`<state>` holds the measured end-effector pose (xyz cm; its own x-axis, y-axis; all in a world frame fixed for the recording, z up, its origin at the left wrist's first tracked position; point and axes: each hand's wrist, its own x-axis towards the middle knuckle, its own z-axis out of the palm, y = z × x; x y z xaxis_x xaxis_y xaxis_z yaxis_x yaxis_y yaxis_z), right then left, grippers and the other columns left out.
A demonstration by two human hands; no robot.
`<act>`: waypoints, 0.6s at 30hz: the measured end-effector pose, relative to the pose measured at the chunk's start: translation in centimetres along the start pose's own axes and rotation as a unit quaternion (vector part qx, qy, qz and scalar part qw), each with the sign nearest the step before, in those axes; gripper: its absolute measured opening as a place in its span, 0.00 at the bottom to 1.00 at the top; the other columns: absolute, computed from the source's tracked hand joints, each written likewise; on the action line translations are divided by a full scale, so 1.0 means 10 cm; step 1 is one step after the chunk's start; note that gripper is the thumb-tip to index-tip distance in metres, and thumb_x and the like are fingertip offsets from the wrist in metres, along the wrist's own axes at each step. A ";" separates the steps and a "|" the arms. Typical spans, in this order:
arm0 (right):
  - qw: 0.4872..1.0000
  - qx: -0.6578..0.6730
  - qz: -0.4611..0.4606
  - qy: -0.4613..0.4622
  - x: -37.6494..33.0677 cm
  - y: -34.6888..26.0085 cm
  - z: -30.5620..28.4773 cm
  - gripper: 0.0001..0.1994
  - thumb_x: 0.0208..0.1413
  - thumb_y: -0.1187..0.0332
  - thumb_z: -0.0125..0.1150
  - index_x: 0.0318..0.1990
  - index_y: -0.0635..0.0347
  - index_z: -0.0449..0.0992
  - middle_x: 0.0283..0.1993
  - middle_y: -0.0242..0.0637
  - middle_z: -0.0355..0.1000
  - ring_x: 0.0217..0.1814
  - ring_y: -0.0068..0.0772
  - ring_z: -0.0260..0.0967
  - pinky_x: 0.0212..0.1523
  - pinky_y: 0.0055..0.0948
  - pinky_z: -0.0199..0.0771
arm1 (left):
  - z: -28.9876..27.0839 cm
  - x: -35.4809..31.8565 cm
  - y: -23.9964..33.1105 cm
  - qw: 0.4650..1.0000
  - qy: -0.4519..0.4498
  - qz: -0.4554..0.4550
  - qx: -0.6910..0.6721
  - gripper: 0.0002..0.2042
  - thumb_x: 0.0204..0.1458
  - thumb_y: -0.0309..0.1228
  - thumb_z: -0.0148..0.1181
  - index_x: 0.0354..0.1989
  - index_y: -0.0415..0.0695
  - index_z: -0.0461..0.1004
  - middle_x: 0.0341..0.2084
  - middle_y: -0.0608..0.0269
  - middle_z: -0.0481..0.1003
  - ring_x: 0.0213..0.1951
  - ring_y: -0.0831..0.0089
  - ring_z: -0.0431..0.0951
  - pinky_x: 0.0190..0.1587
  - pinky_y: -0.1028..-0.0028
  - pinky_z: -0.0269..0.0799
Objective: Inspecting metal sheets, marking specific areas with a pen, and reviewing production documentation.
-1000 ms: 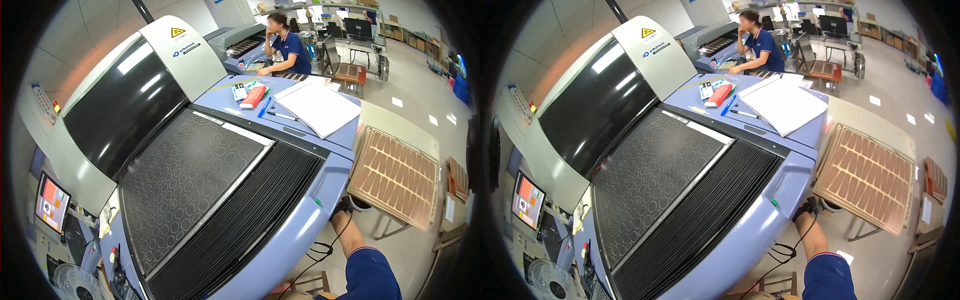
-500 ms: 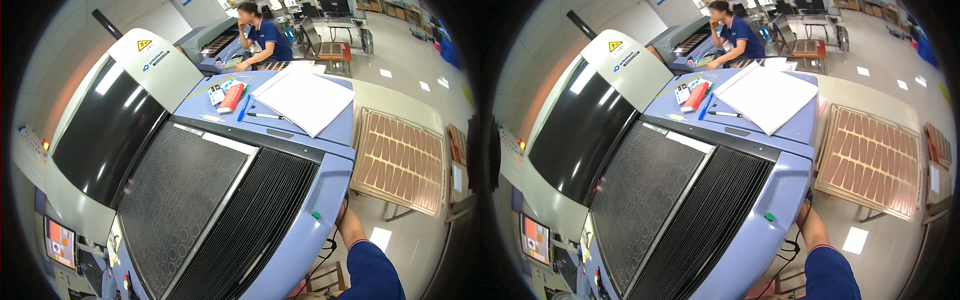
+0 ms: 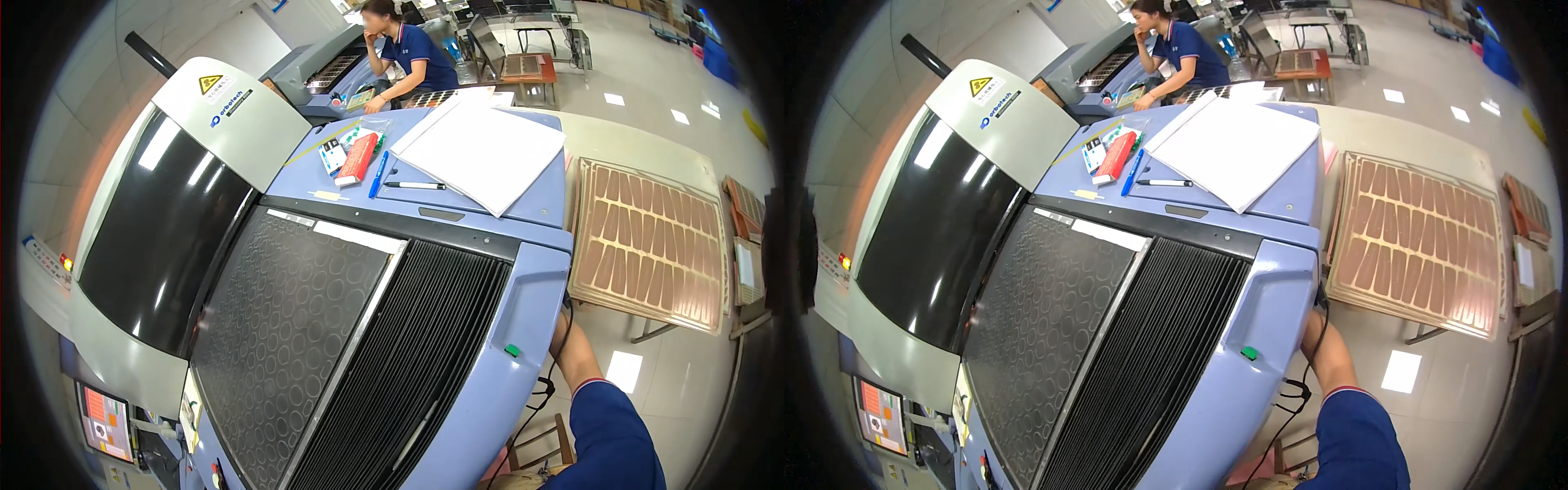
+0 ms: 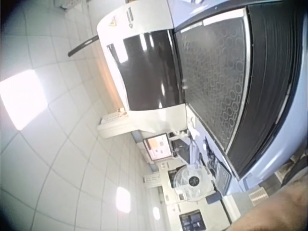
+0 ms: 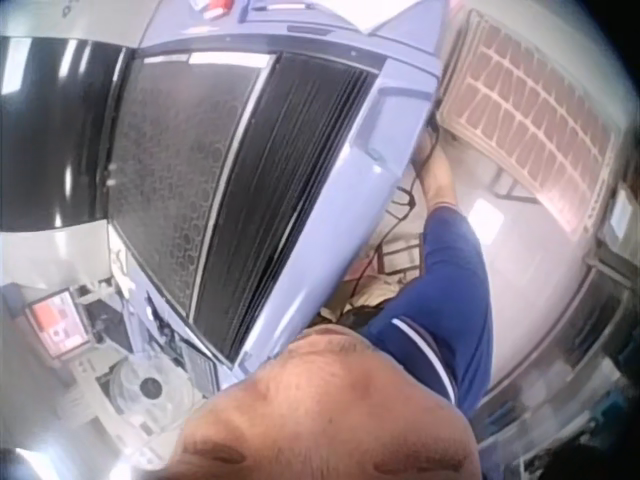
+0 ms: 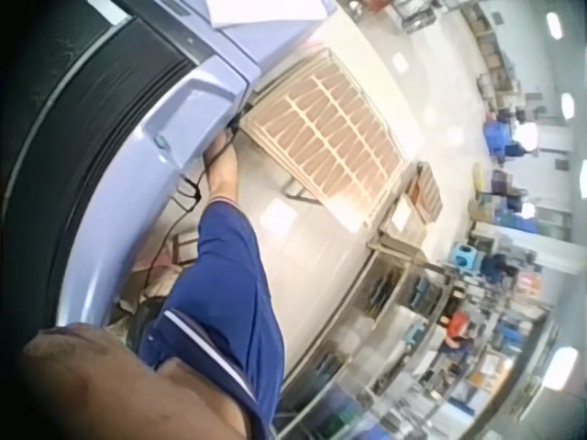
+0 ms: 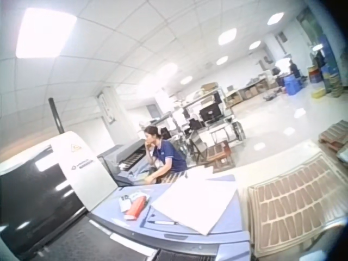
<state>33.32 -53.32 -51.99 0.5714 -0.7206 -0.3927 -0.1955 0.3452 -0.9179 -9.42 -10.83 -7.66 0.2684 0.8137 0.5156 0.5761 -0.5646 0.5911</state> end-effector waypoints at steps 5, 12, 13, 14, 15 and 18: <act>1.000 0.000 -0.004 0.012 0.08 -0.02 -0.01 0.25 0.58 0.60 0.54 0.57 0.72 0.68 0.57 0.56 0.66 0.57 0.52 0.66 0.56 0.45 0.70 | 0.02 0.04 -0.01 1.000 -0.002 -0.003 -0.004 0.20 0.66 0.41 0.40 0.51 0.35 0.67 0.46 0.50 0.72 0.49 0.60 0.73 0.55 0.61 0.68; 1.000 -0.006 -0.005 0.019 0.12 0.00 0.02 0.25 0.58 0.61 0.55 0.57 0.73 0.67 0.58 0.57 0.65 0.59 0.53 0.64 0.57 0.46 0.69 | 0.03 0.05 -0.06 1.000 0.007 -0.002 -0.001 0.20 0.65 0.41 0.41 0.49 0.35 0.68 0.44 0.49 0.73 0.48 0.59 0.73 0.54 0.61 0.69; 1.000 -0.007 -0.004 0.020 0.11 0.01 0.02 0.25 0.58 0.61 0.55 0.57 0.73 0.67 0.58 0.57 0.65 0.59 0.53 0.64 0.57 0.46 0.69 | 0.03 0.06 -0.06 1.000 0.008 -0.002 -0.001 0.20 0.65 0.41 0.41 0.49 0.35 0.68 0.44 0.49 0.73 0.48 0.59 0.74 0.54 0.61 0.69; 1.000 -0.006 -0.004 0.020 0.11 0.03 0.04 0.25 0.58 0.61 0.55 0.57 0.73 0.67 0.58 0.57 0.65 0.59 0.54 0.64 0.57 0.46 0.69 | 0.03 0.07 -0.06 1.000 0.009 -0.001 0.000 0.20 0.65 0.41 0.41 0.49 0.35 0.68 0.44 0.49 0.73 0.48 0.59 0.74 0.54 0.61 0.69; 1.000 -0.009 -0.005 0.023 0.09 0.03 0.02 0.26 0.58 0.61 0.55 0.57 0.73 0.67 0.59 0.57 0.65 0.59 0.54 0.64 0.58 0.47 0.68 | 0.01 0.08 -0.07 1.000 0.008 -0.001 0.000 0.20 0.65 0.41 0.41 0.49 0.35 0.68 0.44 0.49 0.73 0.47 0.59 0.74 0.54 0.61 0.69; 1.000 -0.012 -0.009 0.024 0.10 0.03 0.04 0.26 0.58 0.61 0.55 0.58 0.73 0.67 0.59 0.57 0.64 0.60 0.54 0.63 0.58 0.47 0.68 | -0.04 0.08 -0.10 1.000 0.007 0.000 0.000 0.19 0.65 0.41 0.41 0.48 0.34 0.69 0.43 0.49 0.73 0.47 0.59 0.74 0.53 0.61 0.69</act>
<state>34.15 -53.71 -52.61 0.5357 -0.7556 -0.3771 -0.2038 0.3177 -0.9260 -10.07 -9.65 -7.56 0.2567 0.8118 0.5245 0.5758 -0.5643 0.5916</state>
